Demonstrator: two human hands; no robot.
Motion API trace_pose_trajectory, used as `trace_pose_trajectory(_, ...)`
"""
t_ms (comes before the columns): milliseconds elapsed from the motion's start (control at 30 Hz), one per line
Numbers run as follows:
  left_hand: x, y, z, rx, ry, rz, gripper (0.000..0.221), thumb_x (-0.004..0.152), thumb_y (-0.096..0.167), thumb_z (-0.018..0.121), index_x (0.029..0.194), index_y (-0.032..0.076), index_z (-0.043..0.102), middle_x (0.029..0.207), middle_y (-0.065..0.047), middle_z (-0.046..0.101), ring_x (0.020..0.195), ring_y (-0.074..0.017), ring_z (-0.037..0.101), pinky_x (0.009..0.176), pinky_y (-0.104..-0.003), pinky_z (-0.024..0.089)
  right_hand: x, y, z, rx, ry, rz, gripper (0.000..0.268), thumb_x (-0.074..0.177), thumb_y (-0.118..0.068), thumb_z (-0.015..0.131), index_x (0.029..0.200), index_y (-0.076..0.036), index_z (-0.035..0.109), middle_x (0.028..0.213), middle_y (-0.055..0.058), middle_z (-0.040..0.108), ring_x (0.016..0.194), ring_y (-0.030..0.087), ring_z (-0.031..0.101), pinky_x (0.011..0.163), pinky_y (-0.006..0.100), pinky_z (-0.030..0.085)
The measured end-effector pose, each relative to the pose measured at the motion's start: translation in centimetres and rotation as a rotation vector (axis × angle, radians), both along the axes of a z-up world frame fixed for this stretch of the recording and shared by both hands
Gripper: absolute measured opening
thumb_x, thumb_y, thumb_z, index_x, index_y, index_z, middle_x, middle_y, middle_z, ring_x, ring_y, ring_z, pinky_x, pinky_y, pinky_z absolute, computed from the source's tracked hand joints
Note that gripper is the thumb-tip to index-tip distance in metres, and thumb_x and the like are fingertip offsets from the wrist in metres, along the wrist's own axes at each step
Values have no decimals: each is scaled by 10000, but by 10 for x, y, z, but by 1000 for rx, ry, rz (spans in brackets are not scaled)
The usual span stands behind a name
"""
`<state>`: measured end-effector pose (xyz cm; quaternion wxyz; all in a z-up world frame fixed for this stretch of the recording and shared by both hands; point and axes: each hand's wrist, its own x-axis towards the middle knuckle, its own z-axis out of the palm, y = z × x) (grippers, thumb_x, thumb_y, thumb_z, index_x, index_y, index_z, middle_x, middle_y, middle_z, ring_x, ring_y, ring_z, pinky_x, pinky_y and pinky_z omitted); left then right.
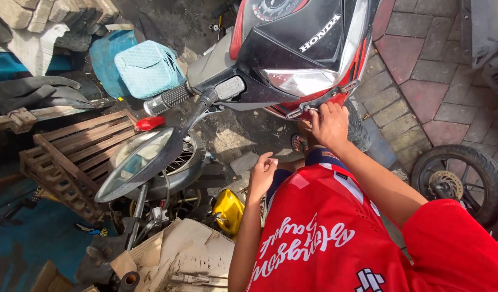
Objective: The person is mounting license plates onto a motorcycle, first the front and then the rear, using a wrench and screws.
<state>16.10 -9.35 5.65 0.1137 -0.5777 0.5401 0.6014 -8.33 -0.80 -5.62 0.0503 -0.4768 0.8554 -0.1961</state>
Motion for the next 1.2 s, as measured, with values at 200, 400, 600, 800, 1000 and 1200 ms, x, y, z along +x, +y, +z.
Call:
trace_pose_trajectory(200,0,-31,18,-66,-41,-15,492,975,271,599,1427,78,565,1266,-180,704,1140,-333,704,1019,-458,534,1,3,-11,-32,74,2,348,1035,-404,601,831,-123,588,801,69,573,785,279,624,737,395,431)
trace_pose_trajectory(400,-6,-43,27,-105,-28,8,502,968,280,603,1424,75,562,1270,-199,695,1161,-360,687,1045,-486,515,2,3,-14,-53,117,-6,317,998,-385,639,826,-122,597,796,66,581,771,275,622,733,393,448)
trace_pose_trajectory(600,-30,-26,22,-94,8,3,482,975,258,595,1415,60,571,1258,-202,705,1147,-366,695,1033,-485,518,6,1,-17,-84,96,-55,343,993,-403,617,817,-109,600,786,71,586,765,282,626,739,401,452)
trace_pose_trajectory(800,-44,-3,28,-57,2,4,494,970,260,603,1420,59,572,1270,-208,700,1157,-383,688,1011,-492,539,3,-2,-9,-84,28,-65,326,968,-398,627,810,-113,618,785,84,610,768,295,639,746,415,463)
trace_pose_trajectory(1000,-38,10,26,-86,-5,53,515,957,283,616,1421,63,578,1289,-225,684,1176,-380,680,1019,-499,534,4,-1,-2,16,-46,-86,363,992,-438,594,825,-119,640,804,80,643,818,290,663,783,422,474)
trace_pose_trajectory(1200,-23,4,43,-176,17,183,498,947,251,615,1423,111,583,1263,-158,721,1127,-318,715,995,-447,551,-10,-2,14,248,-378,-67,419,1022,-460,550,888,-88,690,871,156,693,946,369,679,856,470,453)
